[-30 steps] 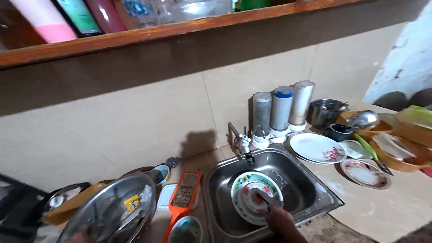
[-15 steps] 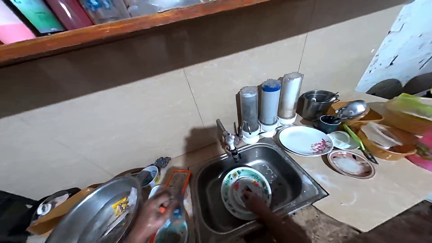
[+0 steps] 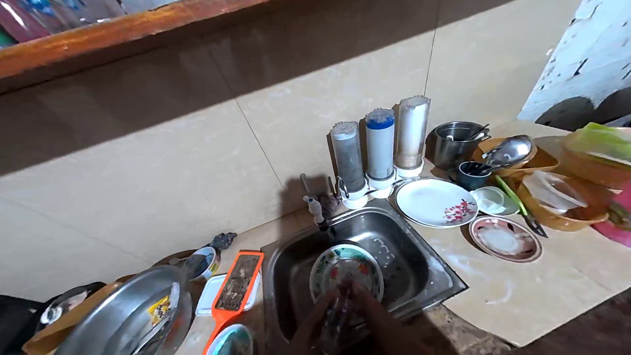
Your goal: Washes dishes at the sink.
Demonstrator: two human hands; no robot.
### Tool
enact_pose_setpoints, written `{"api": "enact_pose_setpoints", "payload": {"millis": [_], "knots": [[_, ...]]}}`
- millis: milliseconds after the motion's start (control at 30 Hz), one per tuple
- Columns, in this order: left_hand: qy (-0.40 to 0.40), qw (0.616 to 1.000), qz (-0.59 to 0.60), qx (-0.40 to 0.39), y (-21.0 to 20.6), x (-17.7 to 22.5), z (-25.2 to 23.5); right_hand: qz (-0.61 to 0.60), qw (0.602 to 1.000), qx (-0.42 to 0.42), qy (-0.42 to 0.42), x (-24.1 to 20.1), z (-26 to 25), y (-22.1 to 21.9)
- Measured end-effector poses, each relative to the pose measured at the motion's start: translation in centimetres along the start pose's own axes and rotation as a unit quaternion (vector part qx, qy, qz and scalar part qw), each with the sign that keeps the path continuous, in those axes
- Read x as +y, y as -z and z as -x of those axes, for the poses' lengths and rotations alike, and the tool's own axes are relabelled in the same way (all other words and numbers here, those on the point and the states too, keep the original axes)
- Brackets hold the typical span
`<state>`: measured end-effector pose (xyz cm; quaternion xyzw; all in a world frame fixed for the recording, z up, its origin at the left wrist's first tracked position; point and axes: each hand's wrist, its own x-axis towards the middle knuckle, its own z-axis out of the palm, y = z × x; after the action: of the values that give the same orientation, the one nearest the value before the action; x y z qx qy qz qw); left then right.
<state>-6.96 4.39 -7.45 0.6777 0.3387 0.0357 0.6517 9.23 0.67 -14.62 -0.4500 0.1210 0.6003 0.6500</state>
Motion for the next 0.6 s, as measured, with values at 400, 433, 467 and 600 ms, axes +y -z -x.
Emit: {"api": "enact_pose_setpoints", "payload": {"millis": [400, 433, 467, 600], "knots": [[0.194, 0.96, -0.061, 0.194, 0.0, -1.7, -5.7, 0.226, 0.931, 0.223, 0.178, 1.0, -0.6, 1.6], [0.201, 0.959, -0.083, 0.183, 0.0, -1.9, -5.8, 0.267, 0.921, 0.219, 0.179, 1.1, -0.5, 1.6], [0.207, 0.958, -0.098, 0.175, 0.1, -2.2, -6.0, 0.308, 0.91, 0.213, 0.177, 1.2, -0.6, 1.7], [0.187, 0.959, -0.186, 0.106, 1.5, -4.7, -7.1, 0.342, 0.903, 0.193, 0.174, 1.5, -1.0, 1.4]]}}
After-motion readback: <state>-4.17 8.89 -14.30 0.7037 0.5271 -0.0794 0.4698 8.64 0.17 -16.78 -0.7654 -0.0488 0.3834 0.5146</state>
